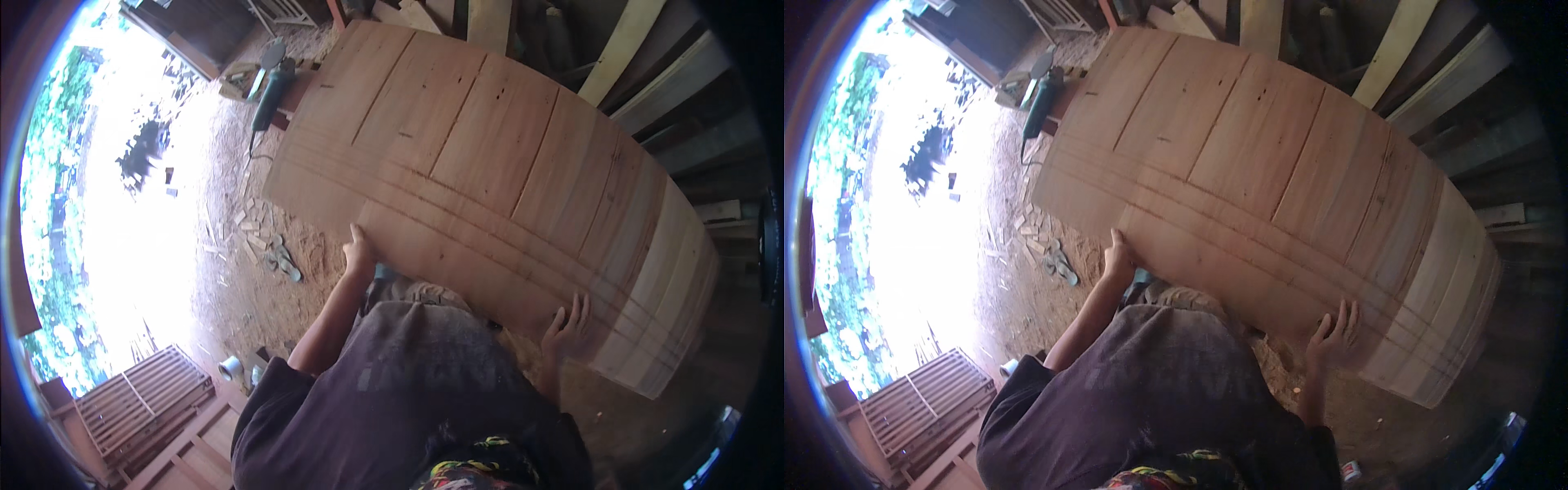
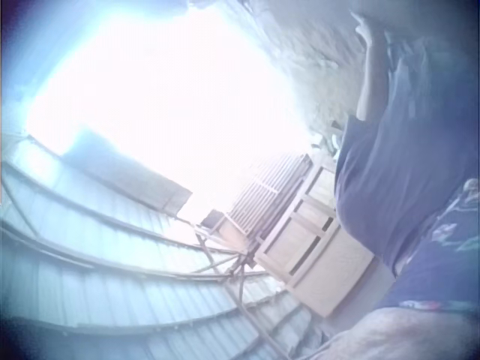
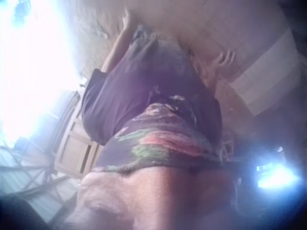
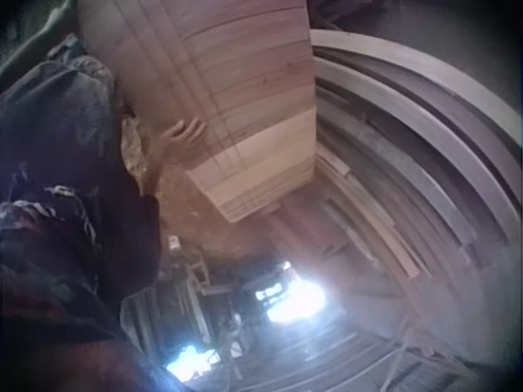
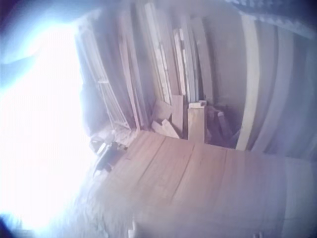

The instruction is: The person uses an orbital sander to smooth the surface of a large wooden panel. They move the sander across the panel in sweeping motions, then flip the panel over and continue sanding the other side.

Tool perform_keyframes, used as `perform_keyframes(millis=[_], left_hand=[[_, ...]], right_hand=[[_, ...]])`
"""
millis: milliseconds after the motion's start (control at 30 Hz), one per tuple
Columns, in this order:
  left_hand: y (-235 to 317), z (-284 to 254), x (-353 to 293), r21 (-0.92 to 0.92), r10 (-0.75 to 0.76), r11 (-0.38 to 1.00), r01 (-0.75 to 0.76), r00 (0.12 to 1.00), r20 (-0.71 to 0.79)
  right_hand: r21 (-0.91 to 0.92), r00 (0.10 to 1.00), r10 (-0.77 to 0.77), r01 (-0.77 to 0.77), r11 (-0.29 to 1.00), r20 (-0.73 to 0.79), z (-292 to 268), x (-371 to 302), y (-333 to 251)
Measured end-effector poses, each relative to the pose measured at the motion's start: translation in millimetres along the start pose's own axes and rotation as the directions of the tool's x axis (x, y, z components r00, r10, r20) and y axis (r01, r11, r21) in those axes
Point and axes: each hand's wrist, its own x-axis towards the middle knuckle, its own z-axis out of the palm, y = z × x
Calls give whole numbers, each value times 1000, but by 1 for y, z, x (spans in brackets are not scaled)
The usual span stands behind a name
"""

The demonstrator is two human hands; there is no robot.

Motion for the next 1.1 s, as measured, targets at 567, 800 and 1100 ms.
perform_keyframes(millis=[567, 800, 1100], left_hand=[[232, -185, 229, 407, 547, 627, -665, 747, 378], [310, -140, 381, 616, 760, 200, -762, 517, 393], [296, -132, 479, 369, 705, 313, -875, 474, 527]], right_hand=[[117, 837, 530, -517, 848, -140, 68, -5, -237], [374, 831, 553, -494, 785, -61, 77, -56, -416], [474, 751, 660, -589, 655, 22, 76, -109, -470]])
